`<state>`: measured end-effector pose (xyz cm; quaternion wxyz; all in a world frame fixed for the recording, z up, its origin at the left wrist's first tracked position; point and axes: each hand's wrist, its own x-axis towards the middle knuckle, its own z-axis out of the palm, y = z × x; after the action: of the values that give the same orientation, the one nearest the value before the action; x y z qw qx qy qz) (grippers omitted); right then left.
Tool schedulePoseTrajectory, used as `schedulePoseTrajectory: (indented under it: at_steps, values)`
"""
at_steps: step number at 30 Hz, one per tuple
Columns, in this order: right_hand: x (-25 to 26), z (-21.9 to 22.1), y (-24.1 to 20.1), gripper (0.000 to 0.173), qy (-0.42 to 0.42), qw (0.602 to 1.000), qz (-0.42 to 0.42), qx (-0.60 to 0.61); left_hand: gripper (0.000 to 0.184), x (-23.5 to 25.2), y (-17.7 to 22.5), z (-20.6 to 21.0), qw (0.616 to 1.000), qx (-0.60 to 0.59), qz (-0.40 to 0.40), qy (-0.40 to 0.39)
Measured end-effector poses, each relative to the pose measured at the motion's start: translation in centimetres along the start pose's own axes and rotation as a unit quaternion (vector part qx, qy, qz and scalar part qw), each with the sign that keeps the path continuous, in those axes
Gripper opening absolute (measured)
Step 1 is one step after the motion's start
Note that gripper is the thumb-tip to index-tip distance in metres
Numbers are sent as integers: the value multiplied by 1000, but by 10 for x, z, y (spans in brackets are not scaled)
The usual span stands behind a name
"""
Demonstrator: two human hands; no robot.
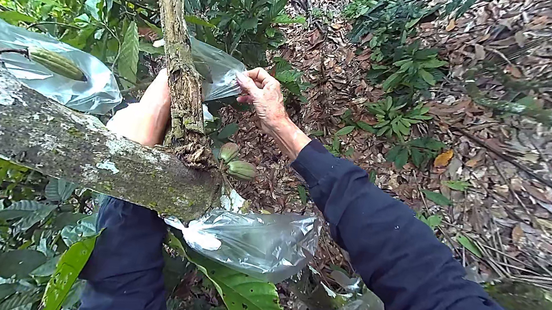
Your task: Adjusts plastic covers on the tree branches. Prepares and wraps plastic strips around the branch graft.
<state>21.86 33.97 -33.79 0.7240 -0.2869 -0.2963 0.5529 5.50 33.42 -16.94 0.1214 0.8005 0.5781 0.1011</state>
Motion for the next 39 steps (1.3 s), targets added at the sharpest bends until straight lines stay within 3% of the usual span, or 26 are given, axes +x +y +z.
schedulePoseTrajectory:
  at_steps: [10, 14, 17, 19, 21, 24, 26, 28, 29, 32, 35, 37, 39]
  values:
    - [-3, 5, -11, 26, -20, 991, 60, 116, 29, -1, 6, -1, 998, -59, 8, -23]
    - [-1, 5, -8, 31, -40, 976, 91, 194, 30, 2, 4, -1, 1000, 1, 0, -19]
    - [-1, 4, -8, 24, -45, 973, 83, 209, 27, -13, 24, -3, 999, -24, -15, -15]
    - [-2, 1, -9, 31, -49, 973, 64, 217, 31, -13, 22, -5, 998, -55, -1, -27]
    - [-1, -2, -13, 40, -46, 976, 43, 207, 28, -3, 34, -2, 998, -27, -40, -42]
    - [0, -5, -18, 40, -44, 978, 27, 204, 25, -1, 40, -2, 996, -61, -29, -65]
    - [-1, -6, -19, 42, -45, 979, 16, 198, 15, -19, 58, -1, 986, -162, -39, -32]
    - [-1, -10, -20, 49, -55, 980, 15, 193, 19, -42, 80, 1, 971, -236, -13, 24]
    - [-2, -11, -20, 50, -53, 979, 16, 195, 23, -46, 79, 1, 966, -258, 16, 27]
    - [-5, -10, -19, 49, -36, 982, 32, 182, 22, -49, 102, 5, 963, -258, -33, 76]
    - [-7, -5, -17, 51, -30, 985, 94, 144, 21, -47, 95, 5, 971, -219, -48, 87]
    - [-9, -5, -18, 58, -55, 980, 135, 138, 26, -43, 52, 0, 977, -206, 15, 46]
    - [-12, -6, -19, 47, -70, 981, 135, 120, 26, -38, 25, -4, 973, -222, 57, 16]
